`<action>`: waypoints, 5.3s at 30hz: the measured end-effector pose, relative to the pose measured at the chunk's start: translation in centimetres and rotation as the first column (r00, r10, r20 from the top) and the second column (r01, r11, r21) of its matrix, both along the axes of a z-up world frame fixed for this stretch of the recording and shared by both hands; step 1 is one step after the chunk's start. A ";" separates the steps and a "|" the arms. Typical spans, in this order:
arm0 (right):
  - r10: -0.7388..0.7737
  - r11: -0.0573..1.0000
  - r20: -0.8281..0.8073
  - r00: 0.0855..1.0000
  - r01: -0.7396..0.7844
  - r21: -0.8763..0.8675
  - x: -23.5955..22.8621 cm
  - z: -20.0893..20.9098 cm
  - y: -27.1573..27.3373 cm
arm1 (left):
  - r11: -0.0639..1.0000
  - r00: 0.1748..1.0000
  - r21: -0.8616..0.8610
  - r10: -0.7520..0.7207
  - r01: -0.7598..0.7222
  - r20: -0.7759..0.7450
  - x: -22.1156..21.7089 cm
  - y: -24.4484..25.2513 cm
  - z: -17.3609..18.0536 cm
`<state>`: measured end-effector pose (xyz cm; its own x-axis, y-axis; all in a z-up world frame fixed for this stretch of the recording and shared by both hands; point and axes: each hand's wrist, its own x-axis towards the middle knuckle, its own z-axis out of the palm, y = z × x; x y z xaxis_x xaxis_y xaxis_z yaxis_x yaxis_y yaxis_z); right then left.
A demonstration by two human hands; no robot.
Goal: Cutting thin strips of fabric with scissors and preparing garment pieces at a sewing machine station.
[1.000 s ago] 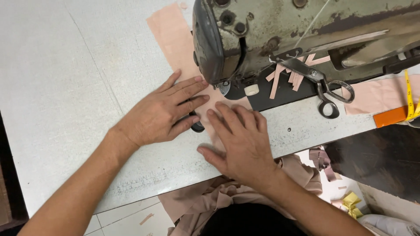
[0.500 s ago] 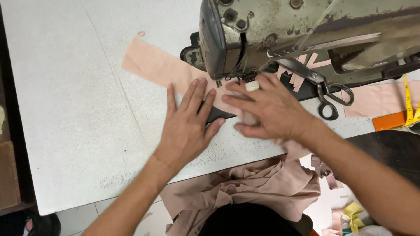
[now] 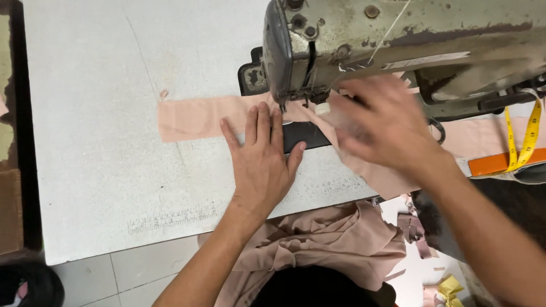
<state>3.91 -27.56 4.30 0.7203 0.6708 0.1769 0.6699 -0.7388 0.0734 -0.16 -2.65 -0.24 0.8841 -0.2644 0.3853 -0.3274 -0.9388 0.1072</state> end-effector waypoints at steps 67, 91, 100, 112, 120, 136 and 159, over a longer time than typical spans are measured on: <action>0.499 0.235 -0.861 0.095 0.942 0.240 -14.3 -2.7 13.1 | 0.962 0.976 -0.166 0.217 -0.218 -0.025 -9.3 14.7 -1.0; 0.194 0.524 -0.955 0.227 0.798 0.296 -10.1 1.7 17.1 | 0.962 0.975 -0.157 0.221 -0.223 -0.028 -9.2 14.8 -0.8; 0.477 0.463 -0.773 0.419 0.627 0.626 -8.0 -1.8 13.8 | 0.939 0.979 -0.287 0.158 -0.190 -0.130 -9.0 16.0 -0.9; 0.023 0.964 -0.996 0.081 0.263 0.044 -18.5 3.0 13.9 | 0.987 0.994 -0.152 0.044 -0.058 -0.097 -1.7 22.0 0.6; 0.502 0.294 -0.851 0.153 0.896 0.334 -21.1 -2.8 4.1 | 0.976 0.990 -0.214 -0.002 -0.028 -0.139 -7.6 14.3 1.7; 0.179 0.471 -0.886 0.427 0.754 0.458 -18.9 -2.2 10.8 | 0.971 0.986 -0.171 0.166 -0.167 -0.018 -10.3 11.0 -0.2; 0.235 0.435 -0.933 0.272 0.829 0.351 -19.4 -1.7 6.0 | 0.970 0.968 -0.221 -0.148 0.102 -0.203 -7.9 13.8 1.7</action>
<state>-15.47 -21.59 2.60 0.8386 0.3071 -0.4500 -0.3944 -0.2274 -0.8903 -8.03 11.15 1.50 0.9173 -0.3128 0.2464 -0.3880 -0.8413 0.3764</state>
